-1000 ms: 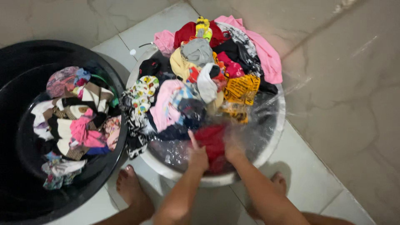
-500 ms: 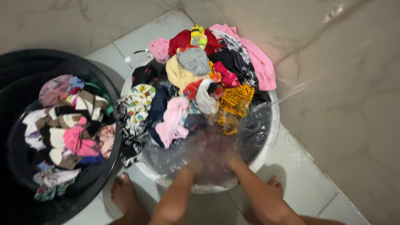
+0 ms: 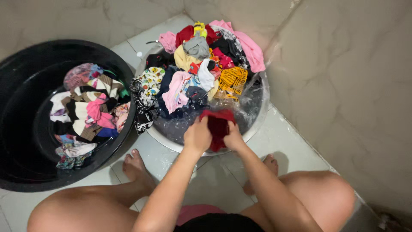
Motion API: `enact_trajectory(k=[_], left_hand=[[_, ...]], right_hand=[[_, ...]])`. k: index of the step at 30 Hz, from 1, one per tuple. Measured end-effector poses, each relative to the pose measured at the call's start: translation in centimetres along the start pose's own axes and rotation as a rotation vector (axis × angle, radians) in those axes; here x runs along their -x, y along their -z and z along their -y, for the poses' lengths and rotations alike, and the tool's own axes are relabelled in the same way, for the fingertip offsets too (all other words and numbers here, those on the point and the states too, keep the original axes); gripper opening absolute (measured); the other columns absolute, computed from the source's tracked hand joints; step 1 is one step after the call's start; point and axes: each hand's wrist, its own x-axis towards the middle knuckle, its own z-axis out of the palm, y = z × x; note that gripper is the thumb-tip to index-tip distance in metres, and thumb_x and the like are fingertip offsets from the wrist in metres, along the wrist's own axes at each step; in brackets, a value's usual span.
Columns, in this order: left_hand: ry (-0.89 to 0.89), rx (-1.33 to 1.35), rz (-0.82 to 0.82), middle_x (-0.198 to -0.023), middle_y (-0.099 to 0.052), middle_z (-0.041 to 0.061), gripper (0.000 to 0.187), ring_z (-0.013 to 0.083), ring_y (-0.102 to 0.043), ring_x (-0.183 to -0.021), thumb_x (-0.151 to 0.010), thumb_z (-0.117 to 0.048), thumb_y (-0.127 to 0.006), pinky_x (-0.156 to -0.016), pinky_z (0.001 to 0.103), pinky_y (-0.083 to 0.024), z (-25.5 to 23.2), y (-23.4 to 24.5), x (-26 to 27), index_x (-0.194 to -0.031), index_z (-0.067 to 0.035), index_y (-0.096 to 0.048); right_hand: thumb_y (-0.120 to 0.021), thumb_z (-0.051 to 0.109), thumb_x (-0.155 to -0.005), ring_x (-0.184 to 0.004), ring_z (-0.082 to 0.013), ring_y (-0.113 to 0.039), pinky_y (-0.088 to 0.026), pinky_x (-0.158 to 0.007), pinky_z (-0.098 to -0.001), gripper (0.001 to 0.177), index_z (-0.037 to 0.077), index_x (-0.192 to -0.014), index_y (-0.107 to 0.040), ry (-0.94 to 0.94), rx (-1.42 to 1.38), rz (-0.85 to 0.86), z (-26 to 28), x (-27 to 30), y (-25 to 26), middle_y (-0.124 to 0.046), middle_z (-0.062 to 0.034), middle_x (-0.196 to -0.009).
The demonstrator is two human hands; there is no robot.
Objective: The person washes clothes by hand in a basin, scrubbing different items and transferring them to a second tub.
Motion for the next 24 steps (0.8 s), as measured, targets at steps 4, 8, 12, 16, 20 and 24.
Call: enact_trajectory(k=[4, 8, 12, 16, 20, 24], left_hand=[[-0.267, 0.124, -0.143, -0.11, -0.07, 0.026, 0.03, 0.0469, -0.068, -0.097, -0.089, -0.014, -0.055, -0.089, 0.054, -0.054, -5.5, 4.3, 1.9, -0.115, -0.001, -0.059], [-0.302, 0.161, -0.102, -0.102, -0.069, 0.027, 0.04, 0.0436, -0.07, -0.096, -0.084, -0.021, -0.07, -0.087, 0.049, -0.057, -8.2, 8.6, 3.2, -0.115, 0.001, -0.057], [-0.77, 0.462, -0.38, -0.118, -0.063, 0.022, 0.048, 0.0364, -0.066, -0.112, -0.08, -0.021, -0.086, -0.094, 0.047, -0.058, -3.7, 9.1, 3.2, -0.117, -0.004, -0.06], [-0.504, 1.07, -0.167, -0.154, -0.029, 0.022, 0.114, 0.0423, -0.041, -0.13, -0.054, -0.014, -0.076, -0.094, 0.055, -0.048, 1.0, 4.6, 2.1, -0.156, -0.013, -0.026], [-0.124, 0.49, -0.193, -0.164, 0.001, 0.019, 0.167, 0.0399, -0.008, -0.15, -0.045, -0.034, -0.11, -0.112, 0.066, -0.019, 1.8, -1.1, 3.2, -0.157, -0.014, 0.011], [-0.017, 0.528, -0.568, -0.162, -0.022, 0.026, 0.144, 0.0465, -0.03, -0.145, -0.049, -0.039, -0.108, -0.105, 0.059, -0.033, 0.3, -4.4, -0.1, -0.157, -0.009, -0.019]], right_hand=[[-0.071, -0.011, -0.069, -0.119, -0.0251, -0.056, -0.05, -0.096, -0.034, 0.082, 0.017, -0.141, -0.043, 0.081, -0.403, 0.179, 8.1, 4.4, 3.0, -0.051, -0.0116, -0.133], [-0.062, -0.002, -0.086, -0.076, -0.0208, -0.067, -0.056, -0.061, -0.036, 0.038, 0.009, -0.122, -0.057, -0.023, -0.68, 0.327, 12.4, 5.6, 4.6, -0.068, -0.0058, -0.095], [-0.052, -0.019, -0.075, -0.075, -0.0159, -0.056, -0.045, -0.056, -0.0318, 0.05, 0.0, -0.12, -0.062, 0.207, -1.0, 0.154, 13.1, 4.4, 5.9, -0.063, -0.0049, -0.097], [-0.044, -0.018, -0.062, -0.074, -0.0266, -0.066, -0.055, -0.057, -0.0387, 0.055, 0.002, -0.111, -0.062, 0.167, -1.112, 0.187, 18.3, 6.4, 9.3, -0.065, -0.01, -0.089], [-0.043, -0.013, -0.059, -0.089, -0.0279, -0.071, -0.06, -0.072, -0.0396, 0.058, 0.0, -0.113, -0.059, 0.105, -1.409, 0.262, 23.6, 8.4, 12.5, -0.07, -0.0125, -0.101], [-0.051, -0.013, -0.086, -0.101, -0.028, -0.067, -0.055, -0.08, -0.038, 0.047, -0.003, -0.132, -0.056, 0.447, -1.84, 0.653, 22.1, 8.0, 16.4, -0.068, -0.0163, -0.119]])
